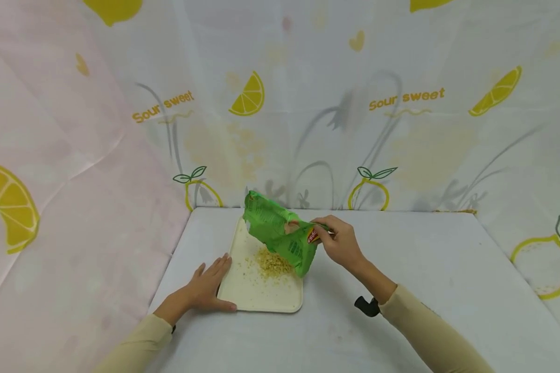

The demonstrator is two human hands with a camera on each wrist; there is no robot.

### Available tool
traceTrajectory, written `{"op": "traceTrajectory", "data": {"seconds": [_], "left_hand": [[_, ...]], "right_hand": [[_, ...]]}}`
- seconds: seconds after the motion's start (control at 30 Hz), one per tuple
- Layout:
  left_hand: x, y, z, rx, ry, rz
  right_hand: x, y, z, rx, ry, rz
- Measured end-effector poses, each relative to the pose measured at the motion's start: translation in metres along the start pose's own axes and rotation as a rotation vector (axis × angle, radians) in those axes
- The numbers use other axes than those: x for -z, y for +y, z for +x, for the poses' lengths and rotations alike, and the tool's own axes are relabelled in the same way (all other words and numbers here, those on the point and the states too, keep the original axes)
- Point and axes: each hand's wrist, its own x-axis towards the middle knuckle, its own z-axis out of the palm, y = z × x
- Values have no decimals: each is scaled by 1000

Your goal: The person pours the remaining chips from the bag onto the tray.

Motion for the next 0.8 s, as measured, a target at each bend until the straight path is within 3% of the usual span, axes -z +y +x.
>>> {"op": "traceTrajectory", "data": {"seconds": [0.2, 0.37, 0.43, 0.6, 0.8], "left_hand": [[-1, 0, 0, -2, 7, -2], [-1, 0, 1, -15, 13, 9], [-1, -1, 1, -11, 17, 16], [0, -1, -1, -4, 1, 4], [0, 1, 0, -2, 0, -3]], "right_hand": [[3, 19, 0, -76, -3, 59], [9, 28, 5, 80, 119, 67], [7, 31, 5, 133, 115, 25], [-3, 40, -3, 124, 34, -62], [-2, 36, -2, 177, 138, -41]]}}
